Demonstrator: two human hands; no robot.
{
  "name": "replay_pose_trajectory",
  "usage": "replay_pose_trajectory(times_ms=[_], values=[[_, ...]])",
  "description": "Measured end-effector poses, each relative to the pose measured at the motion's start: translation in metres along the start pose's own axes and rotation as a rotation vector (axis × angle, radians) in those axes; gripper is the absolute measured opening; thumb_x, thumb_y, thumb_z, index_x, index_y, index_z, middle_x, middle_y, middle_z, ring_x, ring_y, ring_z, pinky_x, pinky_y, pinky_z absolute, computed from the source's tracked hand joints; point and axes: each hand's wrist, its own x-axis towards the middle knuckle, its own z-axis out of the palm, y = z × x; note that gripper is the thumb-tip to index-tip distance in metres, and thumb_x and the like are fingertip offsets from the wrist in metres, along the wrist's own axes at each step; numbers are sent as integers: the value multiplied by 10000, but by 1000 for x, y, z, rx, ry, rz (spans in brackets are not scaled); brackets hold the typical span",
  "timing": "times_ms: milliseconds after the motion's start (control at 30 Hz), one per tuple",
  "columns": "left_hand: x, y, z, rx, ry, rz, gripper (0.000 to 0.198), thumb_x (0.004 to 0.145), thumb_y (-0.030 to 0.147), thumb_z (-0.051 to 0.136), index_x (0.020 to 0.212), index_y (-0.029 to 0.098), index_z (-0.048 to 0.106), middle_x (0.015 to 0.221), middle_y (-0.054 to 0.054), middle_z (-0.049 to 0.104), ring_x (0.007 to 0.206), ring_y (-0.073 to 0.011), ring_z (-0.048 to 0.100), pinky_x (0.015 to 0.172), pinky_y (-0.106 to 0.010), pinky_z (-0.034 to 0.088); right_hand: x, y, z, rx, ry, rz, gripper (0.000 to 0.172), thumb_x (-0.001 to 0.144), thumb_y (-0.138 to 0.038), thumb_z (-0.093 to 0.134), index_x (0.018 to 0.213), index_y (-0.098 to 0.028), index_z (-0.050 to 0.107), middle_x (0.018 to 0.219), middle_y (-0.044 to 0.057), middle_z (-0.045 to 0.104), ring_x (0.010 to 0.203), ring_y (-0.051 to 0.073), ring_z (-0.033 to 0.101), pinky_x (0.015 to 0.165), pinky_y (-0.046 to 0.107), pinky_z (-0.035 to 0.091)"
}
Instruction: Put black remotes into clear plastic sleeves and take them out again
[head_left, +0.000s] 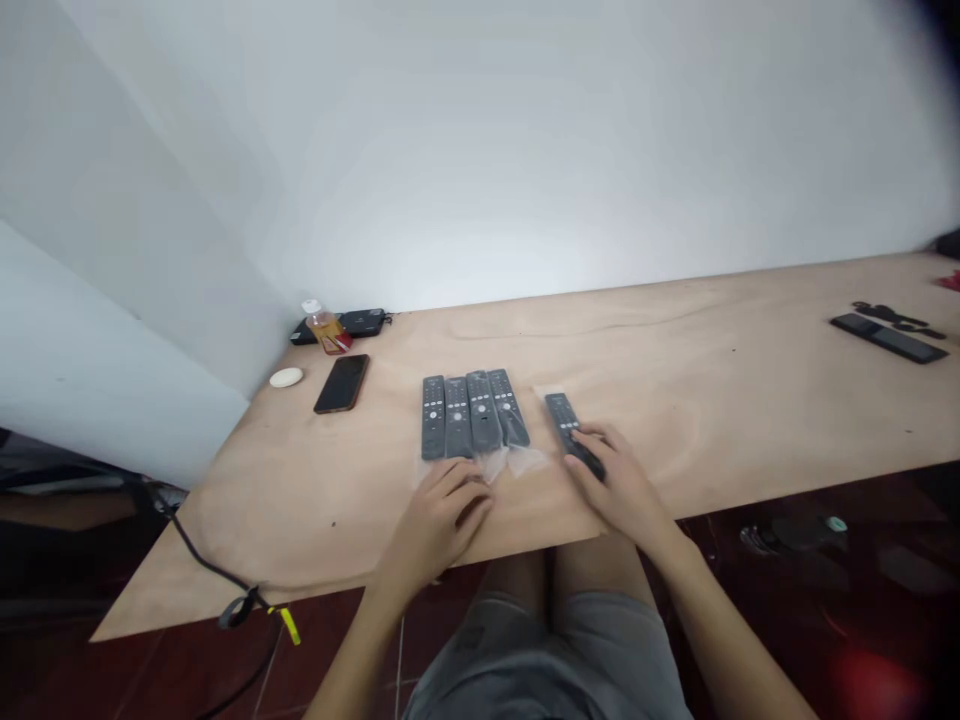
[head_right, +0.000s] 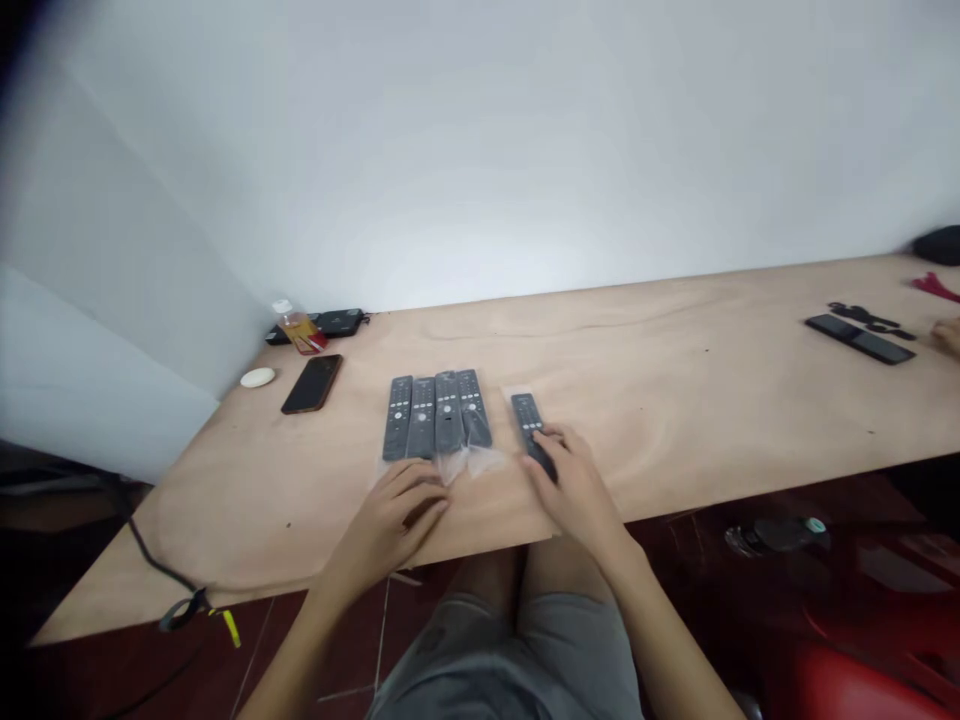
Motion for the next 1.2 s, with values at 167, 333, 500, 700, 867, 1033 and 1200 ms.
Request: replay_pose_trajectory(times_ms=[167, 333, 500, 700, 867, 1033, 1200], values=[[-5, 1, -3, 72, 103, -61, 222, 1026, 143, 635, 1223, 235, 682, 1176, -104, 696, 1171, -293, 622, 1016, -490, 564, 16, -26, 21, -118, -132, -193, 395, 1087, -392, 611, 1464, -287, 662, 1554, 130, 609, 1413, 377, 535, 1154, 603, 475], [1, 2, 4, 136, 117, -90, 95, 1008, 233, 710, 1102, 222, 699, 1097, -99, 670, 1102, -301, 608, 971, -483, 561, 1, -28, 17, -165, -168, -266, 168, 1052, -330, 693, 1196, -276, 761, 1394, 100, 710, 1324, 372, 559, 1102, 573, 438], [18, 8, 21, 176, 114, -40, 141, 1053, 129, 591, 1064, 212, 705, 1110, -105, 676, 1086, -291, 581, 990, -486, 549, 1, -26, 21, -167, -126, -308, 167, 1089, -210, 594, 1131, -249, 751, 1172, 95, 765, 1137, 309, 635, 980, 490, 457], [22, 11, 23, 138, 134, -71, 170, 1070, 158, 574, 1180, 216, 690, 1099, -99, 686, 1075, -294, 587, 978, -488, 546, -2, -32, 20, -161, -55, -264, 240, 1089, -221, 576, 1286, -259, 708, 1315, 127, 694, 1218, 339, 603, 1024, 532, 487], [28, 10, 28, 214, 149, -89, 193, 1044, 124, 581, 1142, 214, 721, 1121, -108, 668, 1082, -301, 577, 995, -501, 541, -3, -36, 21, -200, -129, -282, 268, 1084, -236, 580, 1329, -266, 686, 1379, 134, 653, 1244, 355, 586, 1050, 564, 510], [27, 10, 25, 160, 138, -50, 233, 1033, 54, 537, 1091, 215, 695, 1167, -100, 686, 1141, -296, 559, 1046, -517, 519, -7, -31, 22, -144, 75, -120, 199, 1059, -303, 618, 1229, -241, 700, 1209, 153, 673, 1093, 354, 653, 957, 547, 581], [12, 8, 11, 23, 178, -38, 143, 1017, 118, 615, 938, 228, 664, 1004, -68, 677, 1067, -269, 615, 970, -458, 552, -10, -25, 16, 30, -50, -101, 362, 1062, -267, 580, 1421, -277, 623, 1360, 132, 678, 1265, 331, 669, 1083, 520, 589]])
